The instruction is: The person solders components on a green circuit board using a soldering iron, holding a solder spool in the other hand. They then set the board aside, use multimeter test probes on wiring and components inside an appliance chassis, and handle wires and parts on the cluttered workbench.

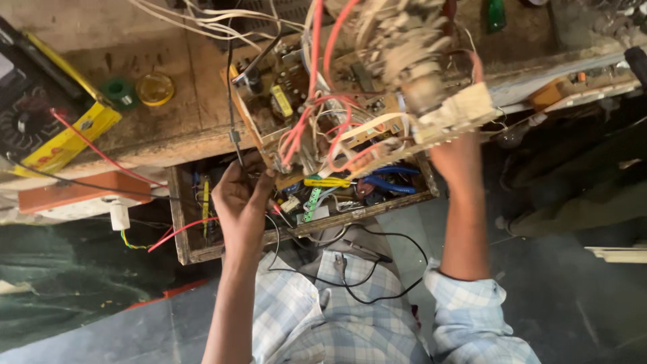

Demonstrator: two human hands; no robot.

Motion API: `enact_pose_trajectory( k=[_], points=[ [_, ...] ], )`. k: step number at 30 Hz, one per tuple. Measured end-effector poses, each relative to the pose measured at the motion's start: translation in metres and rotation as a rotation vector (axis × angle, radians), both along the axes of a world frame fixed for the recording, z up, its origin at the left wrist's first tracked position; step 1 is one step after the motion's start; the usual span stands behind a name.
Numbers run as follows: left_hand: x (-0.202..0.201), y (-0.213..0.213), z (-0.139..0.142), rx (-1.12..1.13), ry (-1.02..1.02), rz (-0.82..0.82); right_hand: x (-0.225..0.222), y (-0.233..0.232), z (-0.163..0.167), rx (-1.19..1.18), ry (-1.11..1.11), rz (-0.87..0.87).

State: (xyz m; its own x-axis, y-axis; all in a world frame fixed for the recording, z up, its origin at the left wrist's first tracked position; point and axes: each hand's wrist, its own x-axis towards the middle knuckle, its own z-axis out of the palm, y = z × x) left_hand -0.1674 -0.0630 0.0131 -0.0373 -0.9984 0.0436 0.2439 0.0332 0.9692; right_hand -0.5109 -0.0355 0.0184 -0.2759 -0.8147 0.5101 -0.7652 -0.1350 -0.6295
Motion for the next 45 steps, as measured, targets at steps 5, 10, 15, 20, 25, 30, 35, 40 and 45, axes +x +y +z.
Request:
enact_pose_trajectory(
  k=[5,10,15,20,25,30,35,40,45],
  points=[
    [0.004,-0.009,0.014,0.001,-0.146,0.016,0.016,-0.001,-0.012,-0.056,-0.414,0.174],
    [0.01,-0.026,0.023,-0.024,-0.14,0.004,0.017,0.009,-0.031,0.207,-0.587,0.032],
    [0.007,-0.035,0.016,-0.028,-0.103,-0.006,0.026,0.007,-0.013,-0.017,-0.658,0.211],
    [0.007,-0.027,0.003,-0.021,0.023,0.059,0.024,0.008,0.033,0.001,0.003,0.061],
    [0.009,-0.029,-0.006,0.005,0.117,0.059,0.018,-0.011,0.027,-0.22,0.107,0.107],
    [0.018,-0.026,-0.011,-0.082,0.296,-0.056,-0.027,-0.028,-0.021,-0.063,0.684,0.029],
    [0.02,-0.025,-0.013,-0.106,0.275,-0.05,-0.06,-0.032,-0.019,0.292,0.503,-0.101],
    [0.019,-0.023,-0.01,-0.128,0.249,-0.047,-0.025,-0.055,0.036,0.261,0.261,-0.224],
    [0.022,-0.021,-0.001,-0.145,0.111,-0.027,0.031,-0.092,0.066,0.046,-0.012,0.405]
  ],
)
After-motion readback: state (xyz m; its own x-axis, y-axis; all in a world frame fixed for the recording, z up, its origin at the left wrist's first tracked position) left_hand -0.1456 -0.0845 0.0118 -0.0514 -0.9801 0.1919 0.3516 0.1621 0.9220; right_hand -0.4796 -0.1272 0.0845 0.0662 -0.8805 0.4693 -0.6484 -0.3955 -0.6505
